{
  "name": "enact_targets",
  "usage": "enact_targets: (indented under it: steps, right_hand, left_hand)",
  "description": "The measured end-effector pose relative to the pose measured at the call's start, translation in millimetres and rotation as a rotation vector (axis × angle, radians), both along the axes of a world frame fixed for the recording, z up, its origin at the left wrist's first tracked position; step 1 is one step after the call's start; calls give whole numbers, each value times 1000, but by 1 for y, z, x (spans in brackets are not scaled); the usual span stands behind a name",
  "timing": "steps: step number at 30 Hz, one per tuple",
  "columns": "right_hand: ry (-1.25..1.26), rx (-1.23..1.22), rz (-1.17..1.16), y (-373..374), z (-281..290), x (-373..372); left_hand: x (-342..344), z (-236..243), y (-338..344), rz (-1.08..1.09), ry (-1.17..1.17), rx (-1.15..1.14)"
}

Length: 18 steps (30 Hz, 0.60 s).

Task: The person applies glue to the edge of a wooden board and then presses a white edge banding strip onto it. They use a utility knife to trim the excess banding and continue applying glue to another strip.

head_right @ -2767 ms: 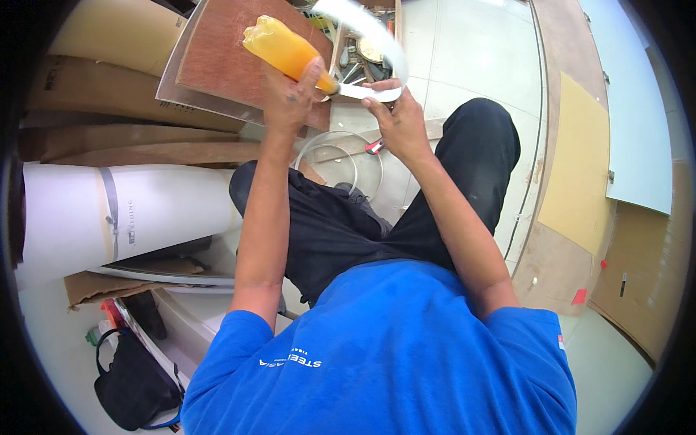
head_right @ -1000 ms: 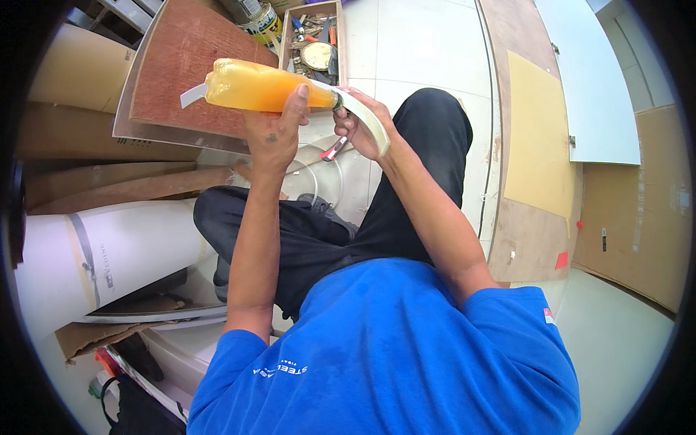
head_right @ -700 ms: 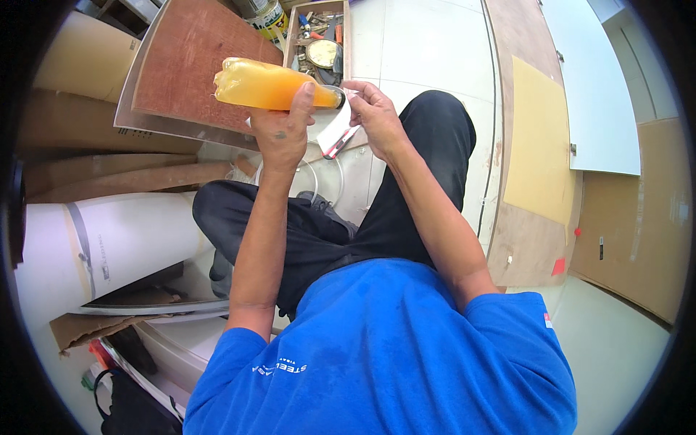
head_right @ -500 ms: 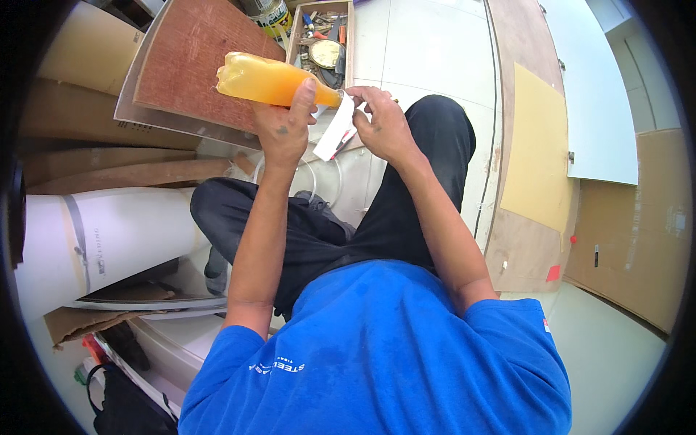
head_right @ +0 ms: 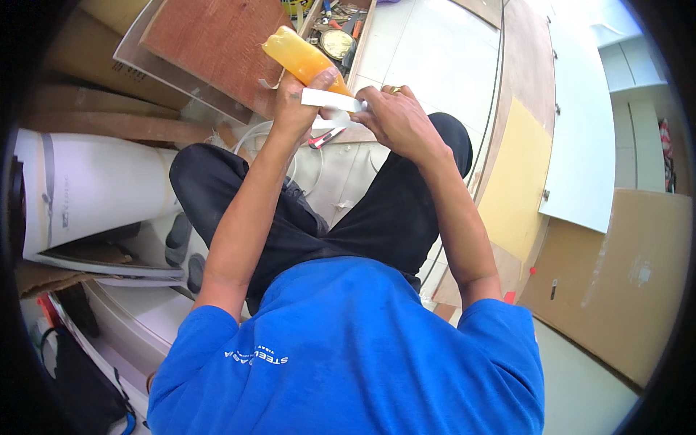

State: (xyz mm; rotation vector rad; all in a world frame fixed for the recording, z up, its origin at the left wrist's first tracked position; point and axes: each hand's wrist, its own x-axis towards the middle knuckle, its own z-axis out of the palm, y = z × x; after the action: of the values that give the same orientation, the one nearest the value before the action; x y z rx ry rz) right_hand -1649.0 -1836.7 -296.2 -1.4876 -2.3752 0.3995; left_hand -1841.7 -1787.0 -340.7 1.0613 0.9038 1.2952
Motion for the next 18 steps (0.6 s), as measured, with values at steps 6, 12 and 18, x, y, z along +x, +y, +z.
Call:
enact_targets:
  steps: [6, 12, 18]
  right_hand:
    - [289, -27, -168, -6, -15, 13]
    - [432, -111, -299, -20, -29, 13]
    - [443, 20, -257, -19, -34, -2]
  left_hand:
    - [-15, -20, 10, 39, -205, -295]
    - [-19, -14, 11, 69, -194, -198]
    - [6, -4, -2, 128, 114, 96]
